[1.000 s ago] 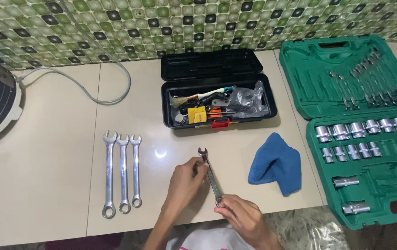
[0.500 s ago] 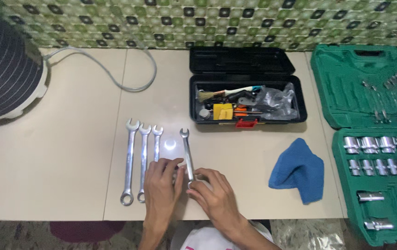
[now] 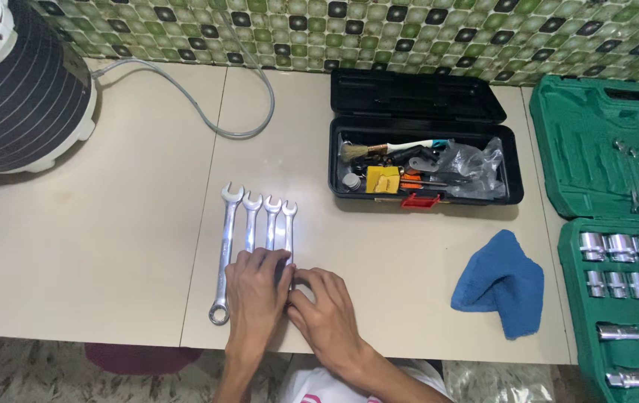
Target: The person repeatedly takes wrenches from a green toolbox, wipes each one with a blue cloth, and places them in a row on the countertop. The person continues this process for multiple wrenches throughout the clip.
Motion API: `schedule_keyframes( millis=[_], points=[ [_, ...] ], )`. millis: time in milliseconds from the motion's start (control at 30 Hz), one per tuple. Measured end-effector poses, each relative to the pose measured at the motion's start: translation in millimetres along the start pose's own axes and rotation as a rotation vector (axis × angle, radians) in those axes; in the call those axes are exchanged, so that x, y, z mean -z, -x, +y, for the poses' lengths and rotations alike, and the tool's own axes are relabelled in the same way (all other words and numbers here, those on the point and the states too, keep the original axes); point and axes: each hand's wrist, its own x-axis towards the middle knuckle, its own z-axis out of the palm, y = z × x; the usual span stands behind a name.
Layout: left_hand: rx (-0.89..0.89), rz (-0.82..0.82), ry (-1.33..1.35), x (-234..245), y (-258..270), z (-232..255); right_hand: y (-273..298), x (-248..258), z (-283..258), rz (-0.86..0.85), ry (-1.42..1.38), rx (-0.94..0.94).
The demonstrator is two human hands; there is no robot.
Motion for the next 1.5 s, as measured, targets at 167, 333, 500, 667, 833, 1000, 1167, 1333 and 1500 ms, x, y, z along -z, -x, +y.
schedule_keyframes(
  millis=[167, 333, 500, 667, 833, 1000, 1167, 1333, 1500],
  points=[
    [0.015, -0.023, 0.014, 1.0, -0.1, -3.5, -0.6, -5.1, 0.1, -0.025, 0.005, -0.015],
    [0.022, -0.029, 0.030, -0.9, -1.2, -6.5, -0.4, -5.4, 1.7, -0.032, 0.003, -0.016],
    [0.024, 0.005, 0.057, 1.1, -0.6, -10.4, 1.2, -5.4, 0.7, -0.004, -0.018, -0.014],
    [0.038, -0.005, 0.061, 3.1, 1.8, -11.1, -0.2, -1.9, -1.8, -0.008, -0.029, -0.015],
    [-0.025, 0.053, 0.024, 1.1, 3.4, -9.2, 9.9, 20.5, -4.5, 0.032, -0.085, -0.043],
    [-0.175, -0.018, 0.041, -7.8, -2.2, 16.5, 36.7, 84.0, 23.7, 0.128, 0.027, -0.169],
    [-0.498, -0.233, 0.114, -27.6, -12.2, 76.2, 67.6, 156.6, 60.3, 0.341, 0.239, -0.359],
    [-0.860, -0.499, 0.096, -53.0, -27.4, 157.9, 100.2, 211.9, 92.4, 0.433, 0.290, -0.557],
    [-1.028, -0.471, 0.254, -123.4, -69.9, 240.7, 114.4, 270.1, 178.9, 0.420, 0.399, -0.672]
  ],
)
